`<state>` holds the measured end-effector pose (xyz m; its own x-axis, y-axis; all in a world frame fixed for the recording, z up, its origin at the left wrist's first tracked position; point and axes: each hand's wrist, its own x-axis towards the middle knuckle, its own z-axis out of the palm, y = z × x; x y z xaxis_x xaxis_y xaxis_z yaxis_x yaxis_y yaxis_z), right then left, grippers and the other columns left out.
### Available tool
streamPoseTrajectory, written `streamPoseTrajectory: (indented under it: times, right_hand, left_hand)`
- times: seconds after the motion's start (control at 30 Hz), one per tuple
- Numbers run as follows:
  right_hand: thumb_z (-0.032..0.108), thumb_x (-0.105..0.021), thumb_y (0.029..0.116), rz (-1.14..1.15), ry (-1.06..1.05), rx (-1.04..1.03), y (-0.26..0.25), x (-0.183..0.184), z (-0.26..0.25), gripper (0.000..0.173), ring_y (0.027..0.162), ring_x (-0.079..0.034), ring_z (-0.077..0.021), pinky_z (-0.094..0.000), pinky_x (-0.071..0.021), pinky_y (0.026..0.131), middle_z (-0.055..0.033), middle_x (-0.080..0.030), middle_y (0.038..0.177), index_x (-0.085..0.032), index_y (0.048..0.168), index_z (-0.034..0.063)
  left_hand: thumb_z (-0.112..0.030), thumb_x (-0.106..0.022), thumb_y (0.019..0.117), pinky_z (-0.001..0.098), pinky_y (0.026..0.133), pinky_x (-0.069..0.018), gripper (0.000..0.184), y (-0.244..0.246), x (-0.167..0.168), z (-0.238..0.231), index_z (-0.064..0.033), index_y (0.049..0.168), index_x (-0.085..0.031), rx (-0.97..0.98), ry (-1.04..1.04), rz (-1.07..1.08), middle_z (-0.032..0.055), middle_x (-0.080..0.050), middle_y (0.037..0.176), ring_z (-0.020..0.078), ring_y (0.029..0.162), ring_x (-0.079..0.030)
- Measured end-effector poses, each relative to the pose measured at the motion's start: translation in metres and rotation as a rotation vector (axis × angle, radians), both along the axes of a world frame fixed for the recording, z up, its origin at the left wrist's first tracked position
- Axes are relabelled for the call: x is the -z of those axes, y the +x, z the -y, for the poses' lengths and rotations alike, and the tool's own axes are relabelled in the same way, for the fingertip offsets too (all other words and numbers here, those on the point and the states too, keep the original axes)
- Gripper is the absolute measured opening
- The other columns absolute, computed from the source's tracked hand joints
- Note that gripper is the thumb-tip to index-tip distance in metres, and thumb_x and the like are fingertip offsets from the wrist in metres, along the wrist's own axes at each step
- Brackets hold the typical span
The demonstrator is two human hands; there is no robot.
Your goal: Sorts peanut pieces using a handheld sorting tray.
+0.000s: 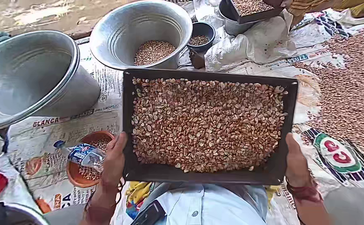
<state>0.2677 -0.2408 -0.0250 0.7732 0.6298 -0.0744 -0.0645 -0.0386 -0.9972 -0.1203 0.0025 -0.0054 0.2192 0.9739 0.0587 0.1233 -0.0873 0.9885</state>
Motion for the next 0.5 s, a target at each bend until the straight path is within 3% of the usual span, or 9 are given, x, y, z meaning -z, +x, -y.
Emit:
streamPoseTrajectory:
  times: [0.07,0.13,0.23,0.3,0.37,0.43,0.5]
  right_hand:
    - [0.020,-0.028,0.1121,0.031,-0.111,-0.023,0.005,0.029,-0.005,0.041,0.106,-0.062,0.0044,-0.0185,-0.0506,0.097,0.0028,-0.068,0.115,-0.058,0.131,-0.0021]
    - [0.016,-0.032,0.1115,-0.005,-0.139,-0.005,0.005,0.031,-0.013,0.035,0.097,-0.065,0.0080,-0.0148,-0.0539,0.090,0.0069,-0.071,0.105,-0.061,0.123,0.0019]
    - [0.021,-0.027,0.1131,-0.133,-0.154,-0.025,0.000,0.027,-0.003,0.038,0.101,-0.065,0.0072,-0.0159,-0.0553,0.091,0.0079,-0.070,0.111,-0.055,0.133,0.0058]
    - [0.022,-0.024,0.1131,-0.116,-0.145,-0.020,-0.003,0.016,0.003,0.041,0.106,-0.064,0.0072,-0.0161,-0.0543,0.095,0.0081,-0.069,0.117,-0.053,0.137,0.0057]
    - [0.024,-0.024,0.1127,-0.037,-0.112,0.000,-0.005,-0.002,0.007,0.042,0.111,-0.063,0.0072,-0.0160,-0.0527,0.098,0.0093,-0.067,0.121,-0.051,0.140,0.0068]
    - [0.031,-0.026,0.1119,0.036,-0.068,0.020,-0.010,-0.019,0.012,0.042,0.115,-0.061,0.0096,-0.0147,-0.0503,0.103,0.0162,-0.066,0.124,-0.049,0.141,0.0121]
    - [0.037,-0.030,0.1112,0.076,-0.073,0.038,-0.006,-0.011,0.007,0.042,0.116,-0.060,0.0103,-0.0145,-0.0500,0.103,0.0165,-0.067,0.126,-0.050,0.139,0.0130]
  left_hand:
    - [-0.018,-0.031,0.1100,0.0195,0.086,-0.0547,0.035,0.004,0.028,-0.005,-0.0054,0.108,-0.063,0.030,-0.147,-0.111,-0.0101,-0.068,0.092,-0.0056,0.089,-0.064]
    - [-0.019,-0.030,0.1120,0.0197,0.085,-0.0553,0.039,0.016,0.036,-0.009,0.0002,0.116,-0.064,0.029,-0.288,-0.135,-0.0044,-0.069,0.096,-0.0035,0.088,-0.065]
    - [-0.021,-0.029,0.1130,0.0193,0.074,-0.0593,0.040,0.017,0.032,0.001,-0.0033,0.113,-0.065,-0.013,-0.390,-0.101,-0.0045,-0.072,0.088,-0.0016,0.079,-0.069]
    - [-0.019,-0.028,0.1127,0.0188,0.073,-0.0593,0.040,0.015,0.023,0.007,-0.0046,0.110,-0.065,-0.023,-0.355,-0.077,-0.0060,-0.072,0.086,-0.0021,0.078,-0.069]
    - [-0.017,-0.027,0.1108,0.0176,0.078,-0.0592,0.040,0.010,0.009,0.011,-0.0095,0.107,-0.066,-0.022,-0.224,-0.032,-0.0110,-0.072,0.087,-0.0043,0.082,-0.069]
    - [-0.016,-0.028,0.1087,0.0152,0.083,-0.0580,0.039,0.005,-0.006,0.014,-0.0180,0.102,-0.067,-0.043,-0.058,0.007,-0.0181,-0.073,0.089,-0.0078,0.087,-0.068]
    - [-0.016,-0.030,0.1071,0.0152,0.084,-0.0566,0.038,0.006,0.000,0.005,-0.0183,0.099,-0.067,-0.065,0.014,-0.003,-0.0197,-0.072,0.088,-0.0094,0.087,-0.067]
